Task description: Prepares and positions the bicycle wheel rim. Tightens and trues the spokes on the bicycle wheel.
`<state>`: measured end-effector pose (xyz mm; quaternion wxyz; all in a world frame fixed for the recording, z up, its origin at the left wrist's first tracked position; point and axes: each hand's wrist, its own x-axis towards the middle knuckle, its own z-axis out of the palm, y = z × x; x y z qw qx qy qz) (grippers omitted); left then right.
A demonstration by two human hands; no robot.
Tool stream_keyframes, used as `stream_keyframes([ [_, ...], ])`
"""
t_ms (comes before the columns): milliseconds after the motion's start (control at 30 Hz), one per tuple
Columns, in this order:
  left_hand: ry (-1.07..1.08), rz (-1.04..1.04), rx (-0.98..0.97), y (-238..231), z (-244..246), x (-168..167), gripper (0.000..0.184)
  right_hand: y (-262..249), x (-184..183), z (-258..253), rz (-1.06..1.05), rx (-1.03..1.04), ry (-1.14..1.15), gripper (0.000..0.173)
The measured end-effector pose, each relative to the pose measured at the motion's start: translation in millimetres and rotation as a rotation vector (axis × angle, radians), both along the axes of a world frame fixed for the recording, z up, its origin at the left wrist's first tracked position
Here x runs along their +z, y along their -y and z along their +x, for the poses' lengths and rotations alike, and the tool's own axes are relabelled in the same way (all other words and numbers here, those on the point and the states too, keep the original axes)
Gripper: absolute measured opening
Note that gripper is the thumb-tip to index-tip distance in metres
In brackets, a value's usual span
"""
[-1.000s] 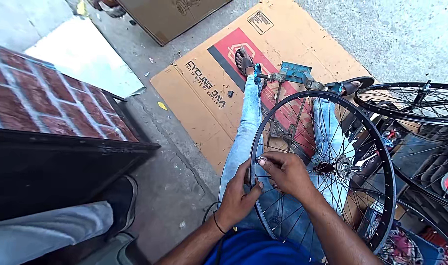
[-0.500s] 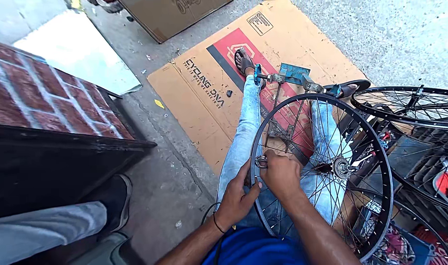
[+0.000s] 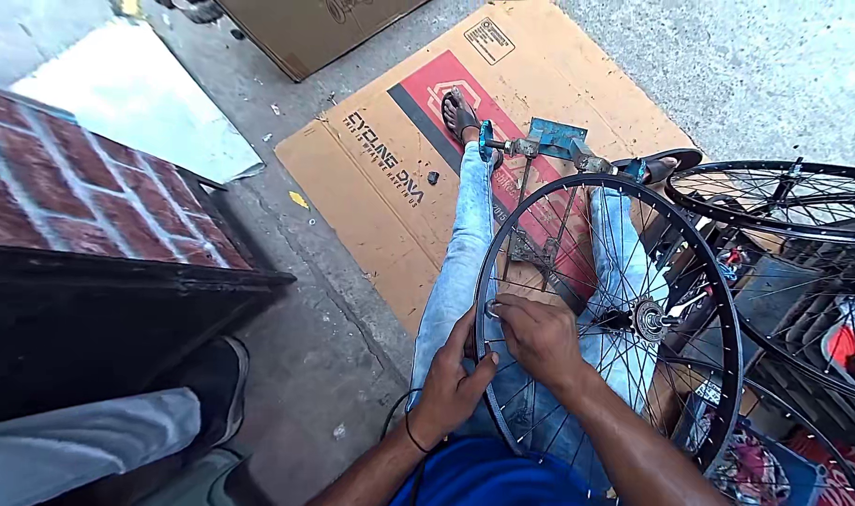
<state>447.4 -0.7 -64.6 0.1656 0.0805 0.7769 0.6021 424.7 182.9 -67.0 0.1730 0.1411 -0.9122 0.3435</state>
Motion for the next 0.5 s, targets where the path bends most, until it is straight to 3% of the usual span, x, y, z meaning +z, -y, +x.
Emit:
stream_keyframes([
  [67,0.019,-0.013,0.003,5,3,-5,0.071,0,-6,0,-0.048,0.072,0.047,0.013],
  [133,0.041,-0.011,-0.006,11,9,-7,0.072,-9,4,0,-0.233,0.172,0.361,0.022],
  [200,0.039,-0.018,-0.023,10,11,-4,0.073,-22,22,-12,-0.386,0.220,0.690,0.016],
  [300,0.030,-0.012,-0.033,6,11,-1,0.074,-30,47,-31,-0.537,0.140,1.043,0.014],
  [400,0.044,-0.041,-0.030,9,9,-4,0.074,-13,38,-26,-0.365,0.011,0.908,0.045],
  [433,0.042,-0.059,-0.024,10,8,-6,0.074,-3,31,-21,-0.247,-0.029,0.788,0.048],
  [500,0.044,-0.084,-0.027,12,5,-8,0.073,15,14,-8,0.010,-0.119,0.527,0.036],
])
